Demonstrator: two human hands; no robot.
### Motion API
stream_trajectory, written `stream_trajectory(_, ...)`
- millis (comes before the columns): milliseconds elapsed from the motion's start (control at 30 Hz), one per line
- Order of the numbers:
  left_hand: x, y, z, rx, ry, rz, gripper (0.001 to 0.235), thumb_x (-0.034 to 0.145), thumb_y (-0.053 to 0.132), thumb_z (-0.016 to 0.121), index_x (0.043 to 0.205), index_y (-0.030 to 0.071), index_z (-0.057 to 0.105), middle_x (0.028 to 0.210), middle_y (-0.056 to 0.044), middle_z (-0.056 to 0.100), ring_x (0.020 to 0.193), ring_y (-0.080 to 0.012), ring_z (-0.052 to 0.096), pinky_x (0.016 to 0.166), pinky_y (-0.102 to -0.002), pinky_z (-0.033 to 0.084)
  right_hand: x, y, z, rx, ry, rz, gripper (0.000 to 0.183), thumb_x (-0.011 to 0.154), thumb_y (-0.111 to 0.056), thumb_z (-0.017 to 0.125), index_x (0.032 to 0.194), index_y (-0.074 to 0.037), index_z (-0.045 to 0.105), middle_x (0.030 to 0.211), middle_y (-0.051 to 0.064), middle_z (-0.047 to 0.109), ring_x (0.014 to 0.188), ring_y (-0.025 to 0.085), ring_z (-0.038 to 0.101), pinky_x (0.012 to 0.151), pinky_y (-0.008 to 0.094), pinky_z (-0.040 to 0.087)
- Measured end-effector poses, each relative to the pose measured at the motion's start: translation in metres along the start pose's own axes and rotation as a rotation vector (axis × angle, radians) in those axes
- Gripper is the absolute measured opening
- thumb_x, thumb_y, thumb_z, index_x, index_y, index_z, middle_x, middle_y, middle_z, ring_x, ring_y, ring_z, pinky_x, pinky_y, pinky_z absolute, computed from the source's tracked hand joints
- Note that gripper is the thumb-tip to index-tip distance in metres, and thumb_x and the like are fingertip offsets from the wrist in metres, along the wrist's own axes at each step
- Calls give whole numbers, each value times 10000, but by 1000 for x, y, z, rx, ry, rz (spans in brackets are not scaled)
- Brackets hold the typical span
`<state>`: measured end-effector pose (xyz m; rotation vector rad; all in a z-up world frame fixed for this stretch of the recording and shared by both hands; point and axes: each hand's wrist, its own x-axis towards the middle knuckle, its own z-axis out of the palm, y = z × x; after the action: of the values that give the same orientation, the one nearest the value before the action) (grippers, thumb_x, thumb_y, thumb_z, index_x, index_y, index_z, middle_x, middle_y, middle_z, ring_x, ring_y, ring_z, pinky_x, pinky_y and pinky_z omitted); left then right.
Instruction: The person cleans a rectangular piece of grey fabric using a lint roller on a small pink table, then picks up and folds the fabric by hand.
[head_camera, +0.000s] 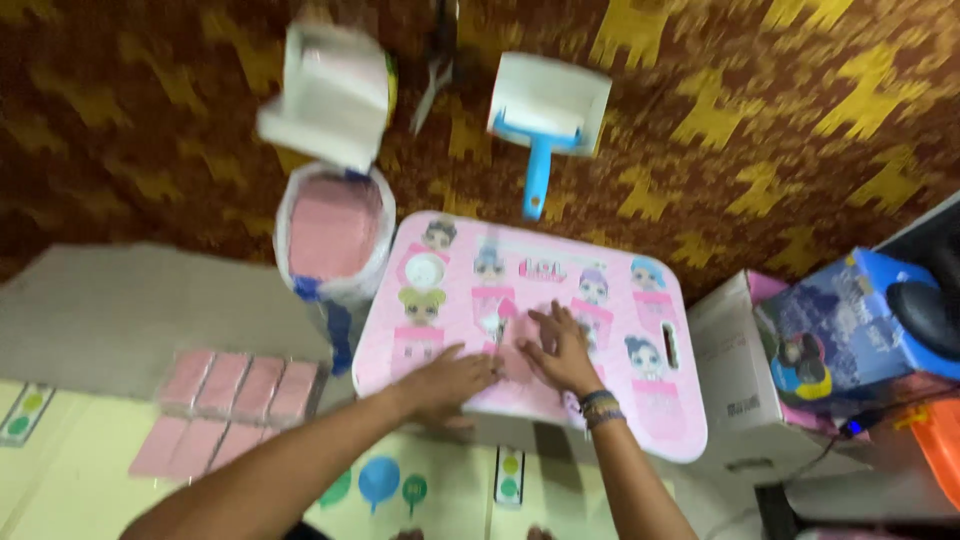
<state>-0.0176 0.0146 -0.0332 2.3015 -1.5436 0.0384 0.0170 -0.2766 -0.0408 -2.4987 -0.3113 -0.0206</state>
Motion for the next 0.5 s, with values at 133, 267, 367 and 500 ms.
stream_trajectory(133, -2, -15, 14, -7, 65, 90, 977, 721, 475, 848, 1510, 51, 457, 1590, -183, 440, 1483, -362, 377, 1157, -703, 219, 43, -39, -30, 371, 202, 38, 502, 969, -410, 632, 1328, -62, 679, 1364, 173, 712, 1391, 352, 535, 1107, 478, 466)
stream_trajectory(267, 7, 2, 0, 58, -117, 5, 913, 780, 440, 771, 1532, 54, 426, 1604, -181, 410, 1492, -336, 364, 1179, -676, 223, 72, -131, -98, 1120, 187, 234, 600, 1006, -443, 506, 1286, 76, 619, 1216, 220, 738, 1118, 336, 706, 928, 470, 589)
stream_trajectory(367, 6, -29, 66, 252, -20, 63, 745, 896, 316, 666, 1560, 69, 435, 1620, -171, 417, 1512, -303, 371, 1159, -625, 285, 91, -184, -137, 1395, 122, 263, 623, 1018, -482, 448, 1251, 81, 578, 1169, 237, 721, 1044, 323, 717, 892, 481, 605)
stream_trajectory(500, 9, -46, 104, 452, 158, 157, 511, 1096, 226, 513, 1582, 73, 469, 1606, -199, 455, 1449, -306, 432, 1114, -628, 342, 125, -188, -145, 1463, 67, 193, 478, 1031, -362, 511, 1196, 79, 591, 1100, 224, 705, 939, 293, 696, 839, 462, 604)
